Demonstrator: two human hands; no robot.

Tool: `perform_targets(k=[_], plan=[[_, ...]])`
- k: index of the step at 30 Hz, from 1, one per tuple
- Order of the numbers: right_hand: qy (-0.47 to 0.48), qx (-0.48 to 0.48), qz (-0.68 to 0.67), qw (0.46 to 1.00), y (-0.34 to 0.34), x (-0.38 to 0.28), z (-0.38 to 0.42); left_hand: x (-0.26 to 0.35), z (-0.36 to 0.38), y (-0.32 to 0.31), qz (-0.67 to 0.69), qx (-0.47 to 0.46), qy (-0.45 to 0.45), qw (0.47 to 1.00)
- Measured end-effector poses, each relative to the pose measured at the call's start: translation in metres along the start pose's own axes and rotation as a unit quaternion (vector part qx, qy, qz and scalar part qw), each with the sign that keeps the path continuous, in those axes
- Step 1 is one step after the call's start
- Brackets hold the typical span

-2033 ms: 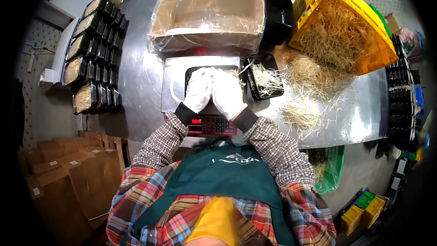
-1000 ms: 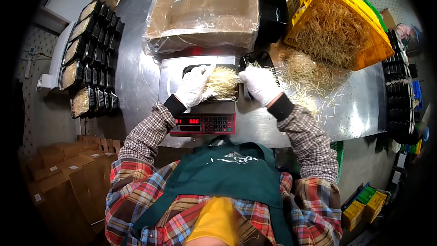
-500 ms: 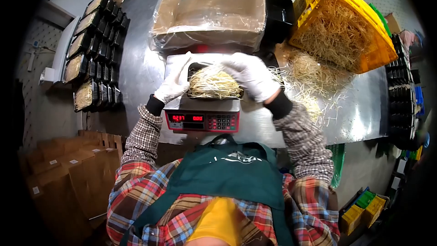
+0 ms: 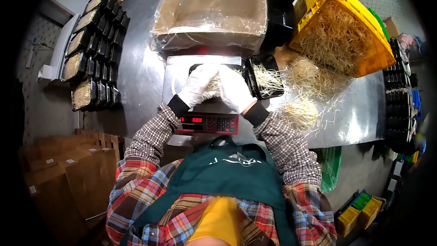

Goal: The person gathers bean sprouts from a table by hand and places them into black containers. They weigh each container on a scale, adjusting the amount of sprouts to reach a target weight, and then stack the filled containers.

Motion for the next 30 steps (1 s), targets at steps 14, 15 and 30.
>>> perform_targets(k=[14, 15, 30], plan=[[-0.184, -0.161, -0.023, 0.969, 0.046, 0.017, 0.054, 0.0, -0.004, -0.004, -0.075, -0.063, -0.003, 0.995], [-0.155, -0.145, -0.028, 0.977, 0.044, 0.015, 0.055, 0.001, -0.004, -0.003, -0.077, -0.07, 0.005, 0.995], [-0.102, -0.002, 0.008, 0.995, 0.18, -0.007, 0.003, -0.006, 0.006, 0.029, -0.158, -0.064, 0.009, 0.985]])
Point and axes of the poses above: each hand's wrist, its own z-axis away from the middle knuckle, its own y-axis out of the back of the hand, x = y × z, the point moved 6 cm from there along -z, towards the middle knuckle, and after that the axes turned 2 degrees about -x, right-handed, at the moved point
